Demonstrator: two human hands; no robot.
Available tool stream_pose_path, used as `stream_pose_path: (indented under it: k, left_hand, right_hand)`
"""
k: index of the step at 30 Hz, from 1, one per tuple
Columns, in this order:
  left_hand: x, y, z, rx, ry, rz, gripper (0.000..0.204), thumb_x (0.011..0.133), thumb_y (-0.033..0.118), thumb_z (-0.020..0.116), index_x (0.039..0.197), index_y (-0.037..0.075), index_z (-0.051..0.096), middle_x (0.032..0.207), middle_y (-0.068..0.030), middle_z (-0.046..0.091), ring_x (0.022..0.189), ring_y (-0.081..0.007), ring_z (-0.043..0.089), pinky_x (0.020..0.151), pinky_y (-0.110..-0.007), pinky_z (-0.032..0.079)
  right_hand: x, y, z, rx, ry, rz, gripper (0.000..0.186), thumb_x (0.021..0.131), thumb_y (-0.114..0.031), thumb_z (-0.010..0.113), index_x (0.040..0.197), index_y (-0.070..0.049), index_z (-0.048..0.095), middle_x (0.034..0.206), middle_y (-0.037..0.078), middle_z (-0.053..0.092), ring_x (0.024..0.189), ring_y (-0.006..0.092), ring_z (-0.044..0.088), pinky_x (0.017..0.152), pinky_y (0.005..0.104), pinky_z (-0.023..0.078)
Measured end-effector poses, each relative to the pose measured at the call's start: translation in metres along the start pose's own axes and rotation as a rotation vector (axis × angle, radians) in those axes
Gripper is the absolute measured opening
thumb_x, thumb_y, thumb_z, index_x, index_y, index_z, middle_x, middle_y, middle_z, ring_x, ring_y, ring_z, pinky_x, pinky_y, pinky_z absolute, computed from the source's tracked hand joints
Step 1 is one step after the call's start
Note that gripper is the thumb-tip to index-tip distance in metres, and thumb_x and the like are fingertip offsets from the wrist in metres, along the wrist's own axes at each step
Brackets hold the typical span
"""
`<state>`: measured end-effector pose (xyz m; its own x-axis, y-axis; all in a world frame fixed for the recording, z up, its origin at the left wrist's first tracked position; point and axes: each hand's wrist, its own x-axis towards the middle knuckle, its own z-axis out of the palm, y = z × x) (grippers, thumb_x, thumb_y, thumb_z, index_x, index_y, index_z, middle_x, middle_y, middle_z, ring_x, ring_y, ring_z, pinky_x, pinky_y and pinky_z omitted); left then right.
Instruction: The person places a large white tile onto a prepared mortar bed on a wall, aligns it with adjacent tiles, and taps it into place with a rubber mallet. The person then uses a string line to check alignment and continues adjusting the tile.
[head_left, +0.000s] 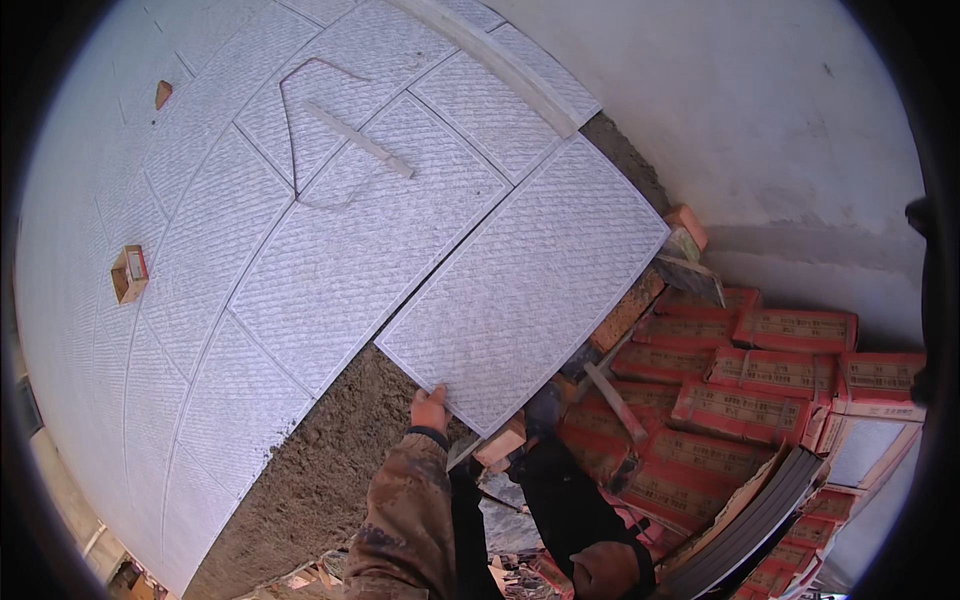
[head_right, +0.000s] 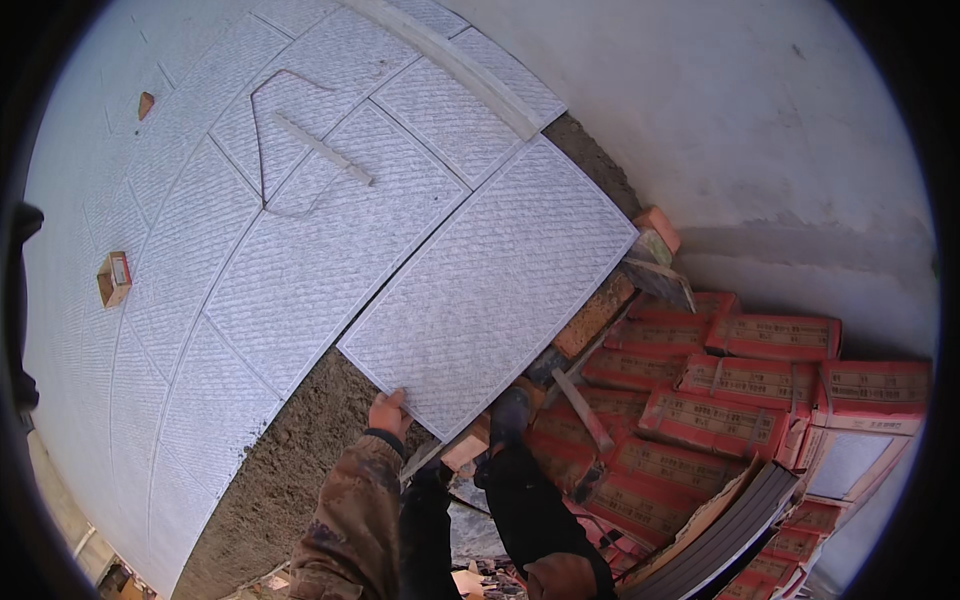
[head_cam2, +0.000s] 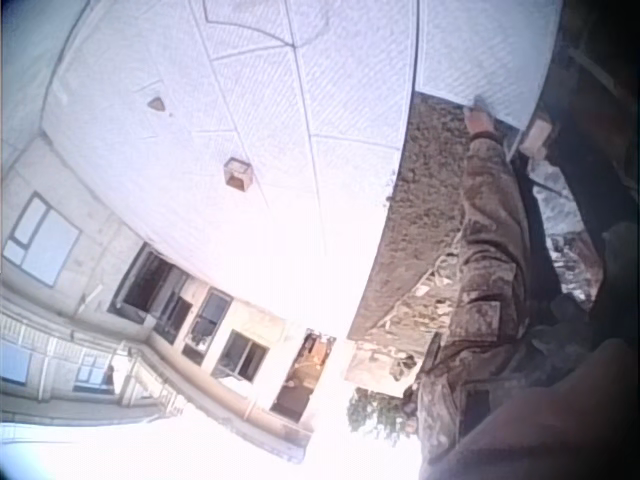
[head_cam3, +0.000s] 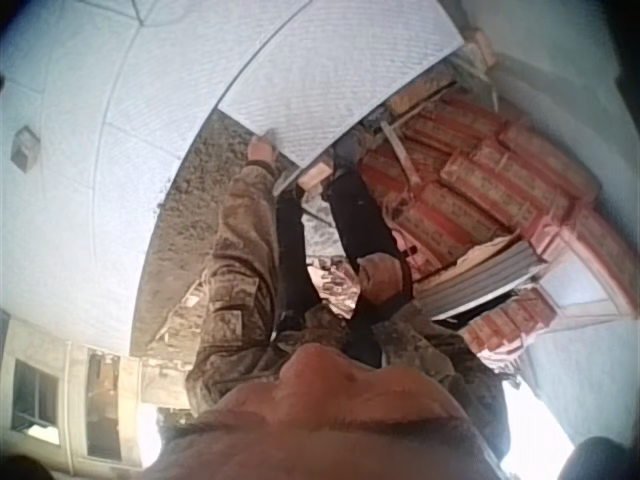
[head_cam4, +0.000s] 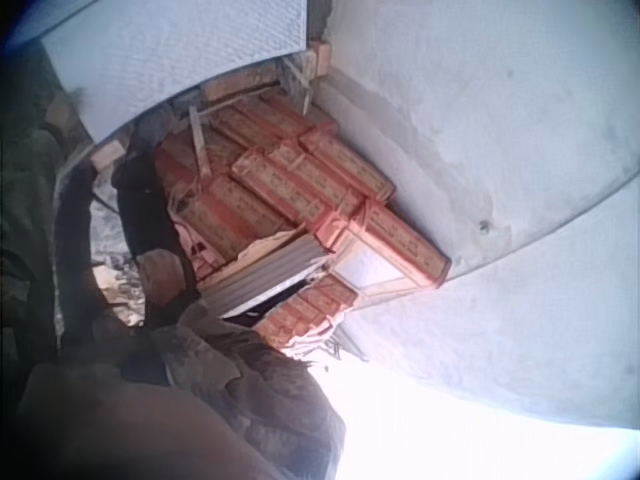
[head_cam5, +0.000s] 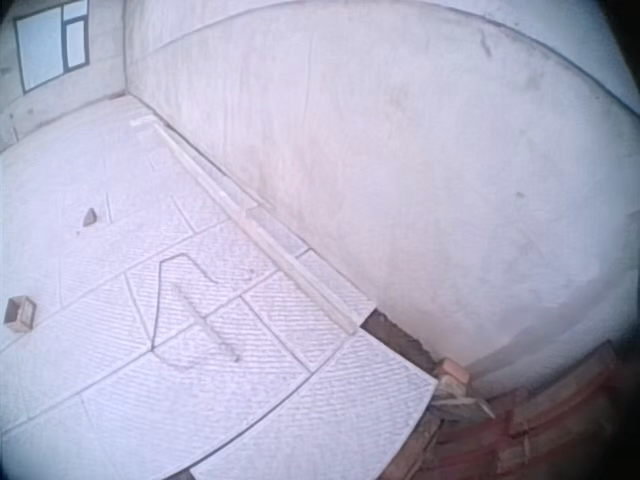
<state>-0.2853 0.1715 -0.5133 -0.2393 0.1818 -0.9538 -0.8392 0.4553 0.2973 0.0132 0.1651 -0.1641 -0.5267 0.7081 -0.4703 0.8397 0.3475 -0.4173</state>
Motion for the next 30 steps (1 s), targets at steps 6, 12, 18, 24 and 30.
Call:
stream_pose_path:
  k: [6,12,18,24,30]
  left_hand:
    - [-0.020,-0.001,0.008,-0.138,0.014,0.083,0.035,0.097,0.012,0.056,0.127,-0.002,0.045,0.126,-0.0186,0.056,0.114,-0.0341,0.057,0.097,-0.054,0.049]
    - [-0.012,0.005,0.010,-0.215,0.014,0.081,0.034,0.096,0.013,0.056,0.125,-0.002,0.047,0.122,-0.0172,0.059,0.112,-0.0342,0.058,0.096,-0.054,0.049]
    - [-0.002,0.004,0.004,-0.214,-0.038,0.094,0.031,0.097,0.015,0.056,0.122,-0.003,0.051,0.122,-0.0172,0.059,0.110,-0.0336,0.059,0.094,-0.053,0.050]
    - [0.009,-0.001,0.002,-0.140,0.022,0.123,0.027,0.099,0.021,0.059,0.115,0.000,0.052,0.109,-0.0138,0.063,0.097,-0.0279,0.063,0.081,-0.046,0.054]
    - [0.002,-0.012,-0.007,-0.119,-0.064,0.128,0.040,0.099,0.031,0.061,0.123,0.001,0.049,0.121,-0.0150,0.058,0.108,-0.0295,0.059,0.090,-0.048,0.050]
  right_hand:
    - [0.009,-0.006,-0.001,0.088,-0.031,0.027,0.015,0.081,-0.014,0.069,0.096,-0.013,0.067,0.092,0.009,0.065,0.091,0.0309,0.063,0.082,0.0462,0.049]
    - [0.012,-0.005,0.000,0.078,-0.048,0.031,0.015,0.081,-0.014,0.069,0.096,-0.012,0.067,0.091,0.009,0.065,0.090,0.0308,0.063,0.081,0.0466,0.048]
    - [0.013,-0.006,-0.002,0.049,-0.081,0.040,0.017,0.082,-0.016,0.069,0.098,-0.012,0.068,0.093,0.010,0.066,0.092,0.0309,0.063,0.084,0.0461,0.048]
    - [0.026,-0.013,0.000,0.084,0.147,0.067,0.015,0.069,-0.009,0.073,0.083,-0.011,0.072,0.079,0.006,0.068,0.078,0.0269,0.067,0.071,0.0407,0.050]
    - [0.024,0.001,0.006,0.177,-0.120,0.235,0.014,0.082,-0.017,0.068,0.095,-0.013,0.072,0.089,0.004,0.067,0.087,0.0272,0.063,0.076,0.0410,0.046]
